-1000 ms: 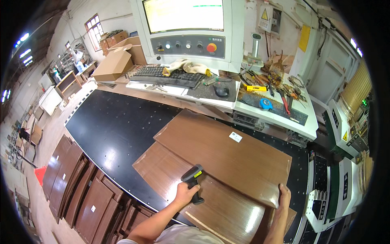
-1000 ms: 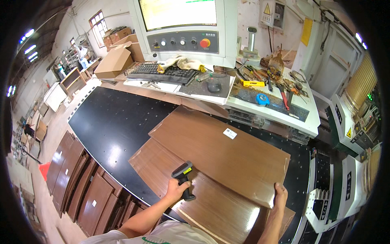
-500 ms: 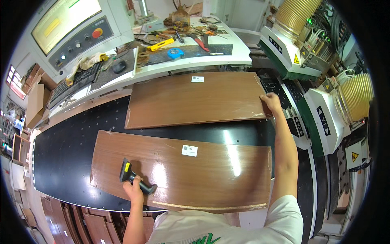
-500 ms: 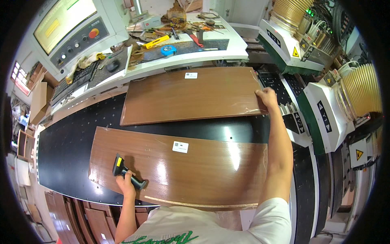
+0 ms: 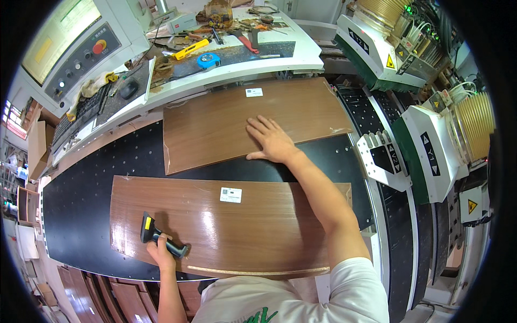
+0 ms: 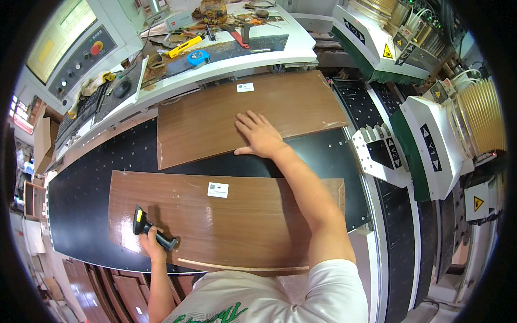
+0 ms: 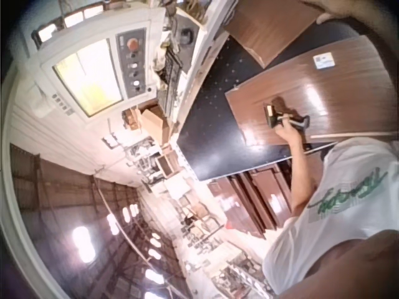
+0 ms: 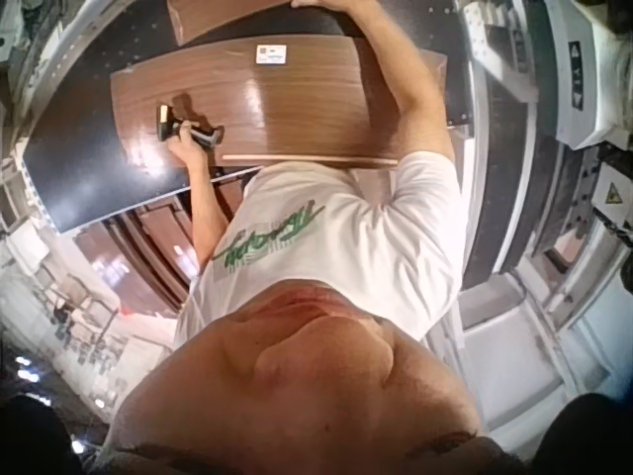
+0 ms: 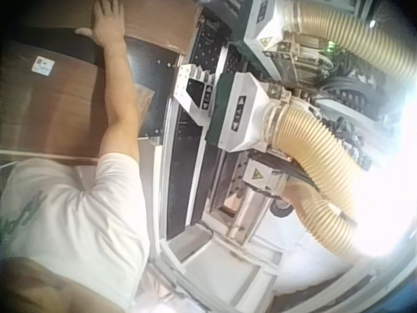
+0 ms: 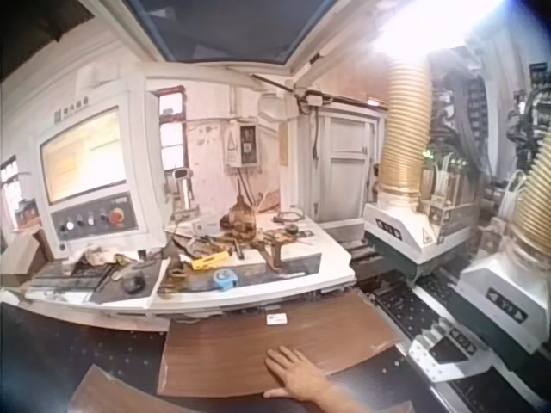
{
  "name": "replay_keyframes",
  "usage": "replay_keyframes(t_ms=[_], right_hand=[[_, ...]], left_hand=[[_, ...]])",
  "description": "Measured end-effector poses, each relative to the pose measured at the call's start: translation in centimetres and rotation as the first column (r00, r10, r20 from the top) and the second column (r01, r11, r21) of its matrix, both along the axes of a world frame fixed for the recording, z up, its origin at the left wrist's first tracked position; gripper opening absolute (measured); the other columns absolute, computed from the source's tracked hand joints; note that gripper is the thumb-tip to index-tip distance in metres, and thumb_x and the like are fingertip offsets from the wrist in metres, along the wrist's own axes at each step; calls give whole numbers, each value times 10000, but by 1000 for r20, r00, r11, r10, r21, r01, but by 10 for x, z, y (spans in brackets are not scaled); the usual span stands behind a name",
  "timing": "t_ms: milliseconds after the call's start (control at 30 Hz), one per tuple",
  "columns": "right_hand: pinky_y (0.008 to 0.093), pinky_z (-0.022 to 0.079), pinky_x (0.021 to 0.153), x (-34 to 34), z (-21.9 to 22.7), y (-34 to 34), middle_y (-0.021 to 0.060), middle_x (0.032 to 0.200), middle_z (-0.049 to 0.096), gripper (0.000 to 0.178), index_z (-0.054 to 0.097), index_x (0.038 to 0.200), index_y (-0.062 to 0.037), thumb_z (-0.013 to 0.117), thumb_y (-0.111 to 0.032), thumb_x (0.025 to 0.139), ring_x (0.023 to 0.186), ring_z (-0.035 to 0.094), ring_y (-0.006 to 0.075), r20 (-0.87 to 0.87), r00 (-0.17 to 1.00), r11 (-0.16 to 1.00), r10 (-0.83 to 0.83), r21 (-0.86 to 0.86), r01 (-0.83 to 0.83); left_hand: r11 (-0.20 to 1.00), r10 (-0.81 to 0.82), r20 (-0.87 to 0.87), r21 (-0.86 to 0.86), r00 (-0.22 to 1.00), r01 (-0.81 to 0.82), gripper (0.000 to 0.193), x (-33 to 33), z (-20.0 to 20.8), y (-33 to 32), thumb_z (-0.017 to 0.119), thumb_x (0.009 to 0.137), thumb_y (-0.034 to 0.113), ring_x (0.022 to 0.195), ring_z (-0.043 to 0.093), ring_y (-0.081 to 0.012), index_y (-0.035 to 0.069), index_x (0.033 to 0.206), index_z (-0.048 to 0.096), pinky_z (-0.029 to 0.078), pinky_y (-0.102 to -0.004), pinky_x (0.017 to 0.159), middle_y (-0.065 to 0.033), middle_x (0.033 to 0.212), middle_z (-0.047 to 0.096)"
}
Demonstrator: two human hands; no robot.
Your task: The person operates a computer mouse, then uses a handheld barcode scanner to scan labels on several wood panels. They place the panels on a worktable, use a yellow screwdriver to adjust a clamp, and inspect a small wooden piece with pre-drilled holes before returning to the computer.
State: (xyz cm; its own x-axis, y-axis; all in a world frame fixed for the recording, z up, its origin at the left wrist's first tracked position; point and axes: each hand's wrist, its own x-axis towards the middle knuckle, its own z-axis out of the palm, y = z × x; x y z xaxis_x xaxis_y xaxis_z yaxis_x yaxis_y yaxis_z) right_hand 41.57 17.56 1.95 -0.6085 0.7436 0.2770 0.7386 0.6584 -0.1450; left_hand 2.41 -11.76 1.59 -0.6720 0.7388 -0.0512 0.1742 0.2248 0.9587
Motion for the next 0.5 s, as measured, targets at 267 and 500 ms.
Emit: replay_keyframes(t_ms=[267,500], right_hand=[[500,318,1224,80,0,14,126,1596,440,923,556,1440,-59,719,-697,794,1499,352,369,4,1000,1000,-20,20,20],[499,314,1228,104,-2,19,127,1599,446,937,570,1441,-55,746,-689,773,1507,350,362,-11,999,1000,-30,5,30]], left_hand=[[1000,-18,-45,-16,999,17,327,-6,-5,2,637,883,264,646,517,-136,-8,703,654,394,-313,621,-27,704,591],[999,-5,-36,-51,999,3,308,-11,-6,2,638,860,257,666,531,-157,-16,718,648,408,-319,646,-36,722,583]])
